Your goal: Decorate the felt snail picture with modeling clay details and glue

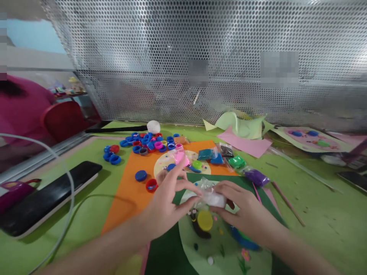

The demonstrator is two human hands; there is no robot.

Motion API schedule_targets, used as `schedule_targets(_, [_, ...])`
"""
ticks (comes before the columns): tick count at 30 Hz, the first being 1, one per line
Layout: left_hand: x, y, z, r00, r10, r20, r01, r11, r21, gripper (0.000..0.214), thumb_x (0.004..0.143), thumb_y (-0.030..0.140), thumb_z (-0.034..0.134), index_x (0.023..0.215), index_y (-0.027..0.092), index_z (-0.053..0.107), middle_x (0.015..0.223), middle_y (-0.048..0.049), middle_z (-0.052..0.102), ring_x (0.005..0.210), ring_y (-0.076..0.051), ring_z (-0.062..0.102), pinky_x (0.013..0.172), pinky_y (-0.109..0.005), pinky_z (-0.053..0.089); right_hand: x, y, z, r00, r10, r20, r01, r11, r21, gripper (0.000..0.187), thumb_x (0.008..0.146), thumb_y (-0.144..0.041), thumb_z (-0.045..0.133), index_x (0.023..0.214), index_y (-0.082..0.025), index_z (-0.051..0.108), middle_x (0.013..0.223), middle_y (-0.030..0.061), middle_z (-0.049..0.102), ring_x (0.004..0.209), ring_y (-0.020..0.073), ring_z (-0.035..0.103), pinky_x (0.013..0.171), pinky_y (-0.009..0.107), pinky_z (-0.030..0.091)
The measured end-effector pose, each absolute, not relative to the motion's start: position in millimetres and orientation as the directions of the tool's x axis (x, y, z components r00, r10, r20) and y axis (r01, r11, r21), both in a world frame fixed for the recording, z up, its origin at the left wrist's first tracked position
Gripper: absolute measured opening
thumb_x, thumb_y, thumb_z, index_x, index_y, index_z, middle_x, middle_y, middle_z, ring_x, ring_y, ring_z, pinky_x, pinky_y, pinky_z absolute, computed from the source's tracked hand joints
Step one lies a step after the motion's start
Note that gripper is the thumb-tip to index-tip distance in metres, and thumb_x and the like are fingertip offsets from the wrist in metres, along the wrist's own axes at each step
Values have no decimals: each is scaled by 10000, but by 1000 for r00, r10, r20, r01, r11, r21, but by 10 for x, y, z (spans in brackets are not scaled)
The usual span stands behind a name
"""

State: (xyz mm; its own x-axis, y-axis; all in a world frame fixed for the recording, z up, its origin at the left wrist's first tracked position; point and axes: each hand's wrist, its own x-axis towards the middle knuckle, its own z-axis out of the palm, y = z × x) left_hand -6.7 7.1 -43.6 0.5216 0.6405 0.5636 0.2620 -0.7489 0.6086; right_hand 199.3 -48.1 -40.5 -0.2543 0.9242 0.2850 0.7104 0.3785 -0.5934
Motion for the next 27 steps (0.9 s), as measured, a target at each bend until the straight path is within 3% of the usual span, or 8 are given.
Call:
schedule_targets(3, [-64,74,-437,510,683,524,296,-711,639,780,852,183,526,1455,198,30,788,19,695,988,-230,541,948,-472,276,1963,-475,-388,-254,928,273,710,371,-599,138,795,-221,606,933,-232,612,900,41,644,720,177,621,627,303,528])
schedule_targets(8, [-92,46,-383,502,725,471,349,-668,657,790,822,170,529,1445,230,48,848,10,683,1043,-236,538,978,-531,277,1944,-503,-378,-259,915,310,668,402,-626,223,797,-218,601,1017,-241,619,1026,68,647,916,212,628,776,333,521])
schedule_targets(13, [-99,43,-387,532,743,406,391,-641,661,880,797,139,578,1456,224,0,772,6,708,1051,-250,549,912,-511,383,1920,-549,-319,-273,915,297,664,403,-630,229,787,-196,600,1007,-252,630,992,49,663,882,206,637,746,312,526])
schedule_targets(19, [-97,44,-390,512,760,399,251,-577,777,793,798,176,572,1453,219,126,763,-8,710,1007,-249,569,869,-497,427,1906,-556,-286,-257,925,279,678,378,-631,229,778,-177,598,993,-246,634,945,34,659,796,191,632,695,308,527])
schedule_targets(22, [-94,33,-386,489,779,392,234,-550,802,773,788,184,556,1447,215,154,747,-7,701,967,-246,597,800,-446,479,1908,-559,-306,-237,935,264,702,353,-618,236,785,-200,600,1015,-240,630,953,45,659,750,190,623,645,307,523])
schedule_targets(27, [-80,7,-402,541,753,375,236,-564,791,813,813,210,543,1457,259,50,833,-10,709,872,-216,644,653,-331,523,1906,-563,-312,-222,939,261,702,340,-625,225,777,-200,604,996,-245,633,906,33,657,675,173,602,594,293,508])
